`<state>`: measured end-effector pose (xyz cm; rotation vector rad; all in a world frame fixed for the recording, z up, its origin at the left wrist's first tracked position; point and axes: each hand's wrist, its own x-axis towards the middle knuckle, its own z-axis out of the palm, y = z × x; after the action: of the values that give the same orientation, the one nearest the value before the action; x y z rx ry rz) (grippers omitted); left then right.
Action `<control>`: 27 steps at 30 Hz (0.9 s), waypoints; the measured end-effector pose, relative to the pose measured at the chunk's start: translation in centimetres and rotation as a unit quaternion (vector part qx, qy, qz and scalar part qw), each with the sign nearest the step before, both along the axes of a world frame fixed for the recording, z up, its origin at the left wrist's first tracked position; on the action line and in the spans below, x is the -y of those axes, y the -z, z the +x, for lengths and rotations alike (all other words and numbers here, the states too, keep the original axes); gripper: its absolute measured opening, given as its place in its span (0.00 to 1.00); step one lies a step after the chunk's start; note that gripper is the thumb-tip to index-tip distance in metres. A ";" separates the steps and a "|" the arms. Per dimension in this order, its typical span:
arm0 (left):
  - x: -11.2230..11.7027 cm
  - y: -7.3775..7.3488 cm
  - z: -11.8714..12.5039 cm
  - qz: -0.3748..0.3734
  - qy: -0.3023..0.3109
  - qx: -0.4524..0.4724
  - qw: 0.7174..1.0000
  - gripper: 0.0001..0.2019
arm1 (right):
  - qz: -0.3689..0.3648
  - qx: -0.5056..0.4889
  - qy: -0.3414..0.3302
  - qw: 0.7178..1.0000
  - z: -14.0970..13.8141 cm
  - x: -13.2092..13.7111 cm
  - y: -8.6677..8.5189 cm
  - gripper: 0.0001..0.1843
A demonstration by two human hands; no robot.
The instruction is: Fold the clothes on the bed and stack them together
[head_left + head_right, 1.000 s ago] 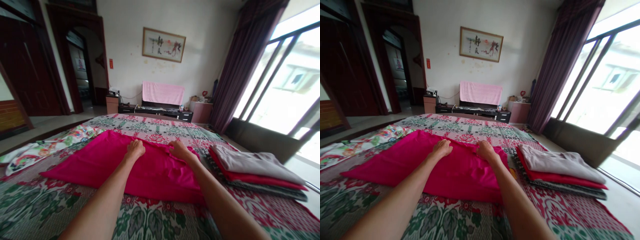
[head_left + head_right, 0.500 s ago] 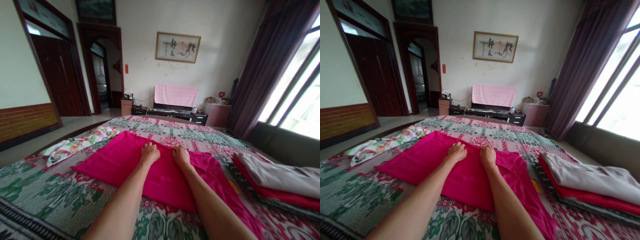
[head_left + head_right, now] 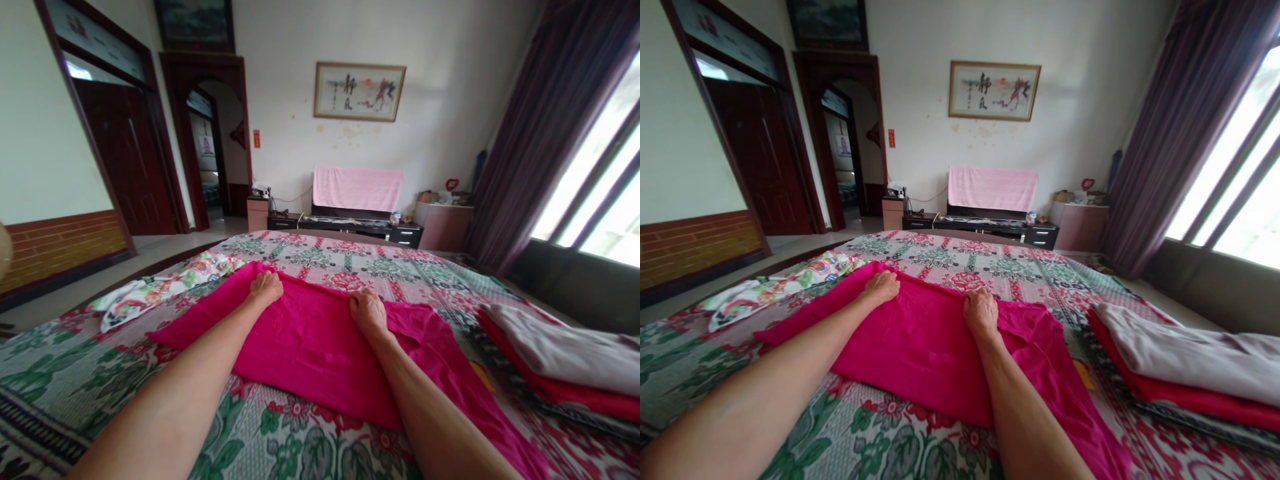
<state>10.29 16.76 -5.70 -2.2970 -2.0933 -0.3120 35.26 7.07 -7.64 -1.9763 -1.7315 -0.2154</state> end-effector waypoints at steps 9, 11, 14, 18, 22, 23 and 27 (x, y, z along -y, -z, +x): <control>-1.5 0.3 0.4 0.058 0.056 -0.010 0.997 0.23 | 0.001 -0.009 0.003 1.000 -0.3 0.3 -0.3 0.17; -2.3 0.5 0.5 0.070 0.078 -0.005 0.994 0.22 | 0.000 -0.011 0.013 1.000 -0.4 0.4 -0.4 0.17; -3.5 1.0 0.2 0.090 0.095 0.010 0.991 0.19 | -0.010 -0.017 0.034 0.999 -0.4 0.6 -0.5 0.16; -4.1 1.3 -0.3 0.120 0.084 0.035 0.989 0.16 | -0.008 -0.035 0.040 0.999 -0.6 0.7 -1.1 0.16; -3.1 0.9 -1.3 0.188 0.095 0.044 0.977 0.14 | 0.025 -0.053 0.047 0.997 -0.7 1.0 -1.8 0.17; -2.6 0.6 -1.6 0.195 0.110 0.033 0.974 0.14 | 0.031 -0.054 0.049 0.997 -0.6 1.0 -2.0 0.17; 0.0 -0.3 -2.7 0.203 0.150 -0.041 0.967 0.14 | 0.040 -0.045 0.047 0.997 -0.5 1.2 -2.4 0.16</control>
<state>7.57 16.73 -5.40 -2.3100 -1.4679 -0.5786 34.75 5.89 -5.29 -1.9814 -1.5515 -0.2210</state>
